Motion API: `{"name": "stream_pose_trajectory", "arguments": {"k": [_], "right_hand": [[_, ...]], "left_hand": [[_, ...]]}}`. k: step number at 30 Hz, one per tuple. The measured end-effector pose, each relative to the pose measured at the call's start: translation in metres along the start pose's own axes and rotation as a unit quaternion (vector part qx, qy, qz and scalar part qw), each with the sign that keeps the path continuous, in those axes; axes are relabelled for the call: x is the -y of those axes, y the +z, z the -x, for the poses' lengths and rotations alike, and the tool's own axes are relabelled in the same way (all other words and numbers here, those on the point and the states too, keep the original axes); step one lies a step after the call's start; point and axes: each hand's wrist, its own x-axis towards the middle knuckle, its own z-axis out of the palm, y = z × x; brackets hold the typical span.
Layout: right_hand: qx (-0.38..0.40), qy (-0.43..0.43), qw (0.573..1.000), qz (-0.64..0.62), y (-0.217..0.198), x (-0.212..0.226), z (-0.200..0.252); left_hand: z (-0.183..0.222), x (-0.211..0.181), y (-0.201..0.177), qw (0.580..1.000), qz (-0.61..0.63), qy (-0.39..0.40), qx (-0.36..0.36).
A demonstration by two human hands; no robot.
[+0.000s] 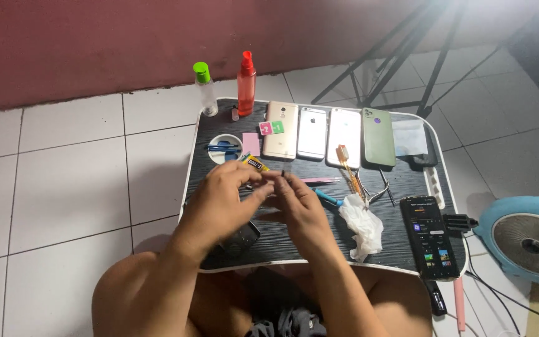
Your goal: Organizing a workspace for electronics repair, including arranging tools and smartphone components on a small table.
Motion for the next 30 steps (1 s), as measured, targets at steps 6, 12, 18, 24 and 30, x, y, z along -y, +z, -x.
{"name": "stream_pose_trajectory", "arguments": {"k": [6,12,18,24,30], "right_hand": [[0.108,-0.006,0.993,-0.036,-0.030,-0.024,-0.010],[0.138,-0.002,0.987,0.078,-0.030,-0.033,-0.005],[0.145,0.040,0.985,0.079,-0.043,-0.033,0.001],[0.120,0.003,0.987,0.103,-0.037,-0.013,0.007],[-0.007,-0.007,1.000,0.004,-0.020,-0.005,0.024]], "left_hand": [[-0.010,-0.004,0.019,0.979,0.184,-0.062,-0.056],[-0.010,-0.022,0.020,0.958,0.252,-0.117,0.067],[-0.018,0.012,0.028,0.960,0.239,-0.052,0.139],[-0.013,0.006,0.043,0.940,0.328,-0.027,0.095],[0.001,0.002,0.064,0.929,0.363,-0.066,-0.040]]}}
